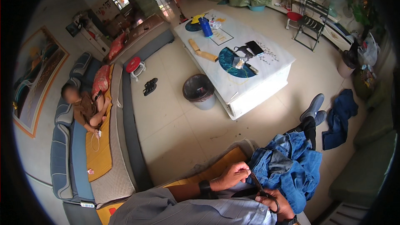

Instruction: The person sits on the floor and uses scissors to cut the hem of a pair of blue jeans held on their lap. They repeatedly trim small sections of the denim edge, adjusting the fabric as needed.

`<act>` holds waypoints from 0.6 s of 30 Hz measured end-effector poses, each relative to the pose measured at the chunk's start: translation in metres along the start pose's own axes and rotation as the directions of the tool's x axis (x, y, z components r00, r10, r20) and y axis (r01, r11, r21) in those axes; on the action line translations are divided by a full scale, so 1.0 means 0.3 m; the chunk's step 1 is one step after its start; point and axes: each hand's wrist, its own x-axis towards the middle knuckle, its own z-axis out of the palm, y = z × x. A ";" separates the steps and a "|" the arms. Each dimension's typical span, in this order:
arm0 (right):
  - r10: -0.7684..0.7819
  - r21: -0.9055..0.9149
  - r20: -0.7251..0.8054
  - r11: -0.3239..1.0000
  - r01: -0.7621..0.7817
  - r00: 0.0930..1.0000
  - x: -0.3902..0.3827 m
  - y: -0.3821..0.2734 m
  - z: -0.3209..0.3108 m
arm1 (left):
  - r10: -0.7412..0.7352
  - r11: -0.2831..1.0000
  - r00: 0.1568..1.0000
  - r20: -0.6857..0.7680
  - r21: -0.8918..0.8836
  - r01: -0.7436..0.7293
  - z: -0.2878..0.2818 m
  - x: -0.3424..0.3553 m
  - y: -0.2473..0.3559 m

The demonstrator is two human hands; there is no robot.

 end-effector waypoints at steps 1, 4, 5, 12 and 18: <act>0.001 0.000 0.000 1.000 -0.001 1.000 -0.002 0.005 -0.001 | 0.000 1.000 1.000 0.003 -0.008 0.000 0.001 -0.001 -0.007; -0.009 -0.010 0.000 1.000 0.009 1.000 -0.003 0.011 -0.003 | 0.003 0.999 1.000 0.014 -0.034 -0.003 0.001 0.001 -0.016; -0.013 -0.015 0.000 1.000 0.013 1.000 -0.005 0.011 -0.004 | 0.004 0.999 1.000 0.018 -0.043 -0.003 0.002 0.001 -0.017; 0.001 -0.018 -0.012 1.000 -0.001 1.000 -0.015 -0.004 0.002 | 0.005 0.999 1.000 0.018 -0.032 -0.004 0.002 -0.003 -0.024; -0.052 -0.002 -0.009 0.999 0.052 0.999 0.014 0.061 -0.004 | -0.011 0.999 1.000 0.004 -0.032 0.012 0.005 -0.005 -0.017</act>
